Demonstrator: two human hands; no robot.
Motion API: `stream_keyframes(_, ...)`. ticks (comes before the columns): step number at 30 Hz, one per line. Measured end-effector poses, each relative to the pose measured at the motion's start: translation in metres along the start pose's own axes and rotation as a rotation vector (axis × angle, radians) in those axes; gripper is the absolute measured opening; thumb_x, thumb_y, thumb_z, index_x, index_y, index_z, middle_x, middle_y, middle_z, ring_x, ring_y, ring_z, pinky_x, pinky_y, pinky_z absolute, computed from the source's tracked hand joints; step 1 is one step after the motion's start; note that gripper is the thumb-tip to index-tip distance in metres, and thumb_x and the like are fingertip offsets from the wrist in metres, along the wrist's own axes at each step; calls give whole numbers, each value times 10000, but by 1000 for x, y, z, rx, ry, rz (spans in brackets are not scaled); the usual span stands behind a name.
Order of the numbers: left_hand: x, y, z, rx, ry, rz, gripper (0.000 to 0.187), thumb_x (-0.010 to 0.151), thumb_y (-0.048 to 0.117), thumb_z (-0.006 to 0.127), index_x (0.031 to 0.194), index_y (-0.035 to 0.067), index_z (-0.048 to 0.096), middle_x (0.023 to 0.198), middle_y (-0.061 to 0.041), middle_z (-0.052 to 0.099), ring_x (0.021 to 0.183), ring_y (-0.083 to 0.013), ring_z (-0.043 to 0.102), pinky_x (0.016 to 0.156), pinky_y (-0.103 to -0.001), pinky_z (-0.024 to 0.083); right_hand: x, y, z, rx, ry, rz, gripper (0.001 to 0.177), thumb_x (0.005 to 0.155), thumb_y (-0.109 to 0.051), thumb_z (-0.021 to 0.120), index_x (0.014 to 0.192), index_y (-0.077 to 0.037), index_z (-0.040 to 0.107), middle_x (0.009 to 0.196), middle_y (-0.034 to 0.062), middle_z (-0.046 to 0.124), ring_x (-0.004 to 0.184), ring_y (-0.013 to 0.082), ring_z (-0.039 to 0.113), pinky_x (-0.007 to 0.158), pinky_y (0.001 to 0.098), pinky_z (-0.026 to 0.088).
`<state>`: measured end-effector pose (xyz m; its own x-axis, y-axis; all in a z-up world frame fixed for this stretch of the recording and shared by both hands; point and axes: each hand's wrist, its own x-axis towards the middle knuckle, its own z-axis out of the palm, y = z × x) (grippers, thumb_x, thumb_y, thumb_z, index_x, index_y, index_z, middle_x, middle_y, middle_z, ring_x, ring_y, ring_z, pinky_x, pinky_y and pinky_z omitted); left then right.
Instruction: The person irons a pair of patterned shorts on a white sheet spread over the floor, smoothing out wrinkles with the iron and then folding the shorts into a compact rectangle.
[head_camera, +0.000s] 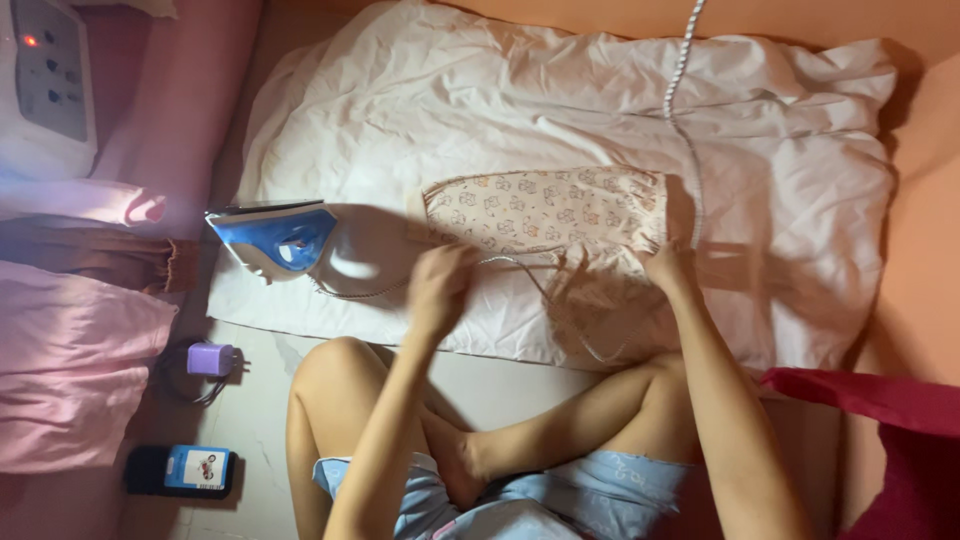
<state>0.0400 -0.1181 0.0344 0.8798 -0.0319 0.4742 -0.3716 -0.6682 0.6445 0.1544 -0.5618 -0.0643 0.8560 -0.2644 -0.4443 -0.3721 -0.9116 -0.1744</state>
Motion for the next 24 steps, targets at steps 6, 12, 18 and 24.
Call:
stream_keyframes(6, 43, 30, 123, 545, -979, 497, 217, 1184, 155, 537, 1238, 8, 686, 1082, -124, 746, 812, -237, 734, 675, -371, 626, -23, -18, -55, 1153, -433, 41, 617, 842, -344, 817, 1322, -45, 570, 1089, 108, 640, 896, 234, 630, 820, 405, 582)
stream_keyframes(12, 22, 70, 110, 39, -1173, -524, 893, 808, 662, 744, 1287, -65, 540, 962, -257, 765, 721, -290, 749, 579, -354, 609, -64, -107, -116, 1716, -608, -149, 443, 1018, -297, 826, 1274, -84, 534, 1050, 49, 531, 908, 177, 585, 906, 382, 599)
stream_keyframes(18, 31, 99, 95, 16, -528, -622, 1101, 793, 780, 617, 1506, 13, 276, 894, -269, 720, 781, -428, 732, 648, -506, 599, -171, -231, -204, 1661, -769, -422, 536, 890, -346, 701, 1347, -143, 507, 1166, 134, 629, 965, 248, 686, 815, 428, 641)
stream_keyframes(24, 64, 58, 102, -51, -12, -775, 484, 910, 438, 745, 1176, 62, 598, 875, -198, 745, 815, -374, 720, 751, -464, 555, -173, -305, -269, 1669, -774, -596, 562, 963, -314, 707, 1316, 40, 451, 1190, 240, 614, 1005, 324, 730, 906, 440, 611)
